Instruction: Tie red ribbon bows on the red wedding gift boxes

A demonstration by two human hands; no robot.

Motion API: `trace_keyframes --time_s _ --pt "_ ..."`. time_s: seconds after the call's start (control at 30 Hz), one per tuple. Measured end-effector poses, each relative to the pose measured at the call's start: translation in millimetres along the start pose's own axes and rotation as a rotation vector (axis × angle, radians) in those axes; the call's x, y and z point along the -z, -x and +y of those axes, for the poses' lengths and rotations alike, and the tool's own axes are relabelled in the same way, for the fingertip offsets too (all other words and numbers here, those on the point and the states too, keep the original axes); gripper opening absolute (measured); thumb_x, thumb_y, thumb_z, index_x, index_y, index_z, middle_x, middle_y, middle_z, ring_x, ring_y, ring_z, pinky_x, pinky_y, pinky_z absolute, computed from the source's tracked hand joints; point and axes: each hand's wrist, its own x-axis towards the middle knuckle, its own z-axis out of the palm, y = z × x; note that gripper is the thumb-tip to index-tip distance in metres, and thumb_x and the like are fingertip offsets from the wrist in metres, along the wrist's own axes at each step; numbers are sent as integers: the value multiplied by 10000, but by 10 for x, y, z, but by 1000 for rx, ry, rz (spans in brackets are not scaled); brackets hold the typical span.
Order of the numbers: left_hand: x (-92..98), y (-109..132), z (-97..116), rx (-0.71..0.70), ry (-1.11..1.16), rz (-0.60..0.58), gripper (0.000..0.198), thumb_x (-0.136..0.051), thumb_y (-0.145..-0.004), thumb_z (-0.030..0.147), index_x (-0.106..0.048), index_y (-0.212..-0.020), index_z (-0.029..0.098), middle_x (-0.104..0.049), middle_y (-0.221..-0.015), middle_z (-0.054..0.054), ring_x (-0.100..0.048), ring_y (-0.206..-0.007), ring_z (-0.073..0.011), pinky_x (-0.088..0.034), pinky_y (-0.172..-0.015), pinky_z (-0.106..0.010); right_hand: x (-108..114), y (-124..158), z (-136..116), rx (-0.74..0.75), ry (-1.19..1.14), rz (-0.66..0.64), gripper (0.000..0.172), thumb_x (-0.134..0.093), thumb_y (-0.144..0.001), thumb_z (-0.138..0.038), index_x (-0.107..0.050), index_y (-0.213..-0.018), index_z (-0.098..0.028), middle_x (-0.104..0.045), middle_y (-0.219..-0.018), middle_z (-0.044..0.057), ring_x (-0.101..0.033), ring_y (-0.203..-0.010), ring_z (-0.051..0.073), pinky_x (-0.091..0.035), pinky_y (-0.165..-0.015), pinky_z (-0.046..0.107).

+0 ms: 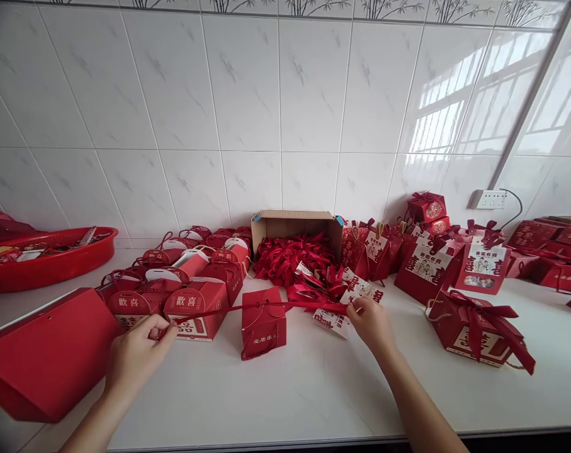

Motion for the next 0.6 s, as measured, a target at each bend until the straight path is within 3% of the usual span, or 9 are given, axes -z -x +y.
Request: trace_keyframes --time_s 0.3,0.6 --pt "27 -2 -94 74 -15 -57 211 -474 -751 374 -482 -625 205 -515 -590 12 -468 -509 -129 -300 -535 -231 76 -2 -21 -43 -30 87 297 -448 -747 -420 -540 -576 -196 -613 -596 45 -582 -604 196 -383 -564 272" --pt "73 36 -136 135 5 -131 221 -480 -766 374 -501 -627 204 -506 -583 17 -449 -499 -120 -301 -511 -215 224 123 -111 -78 -36 99 306 -474 -732 -444 -610 -602 -203 -642 -616 48 -618 -622 214 -403 -560 277"
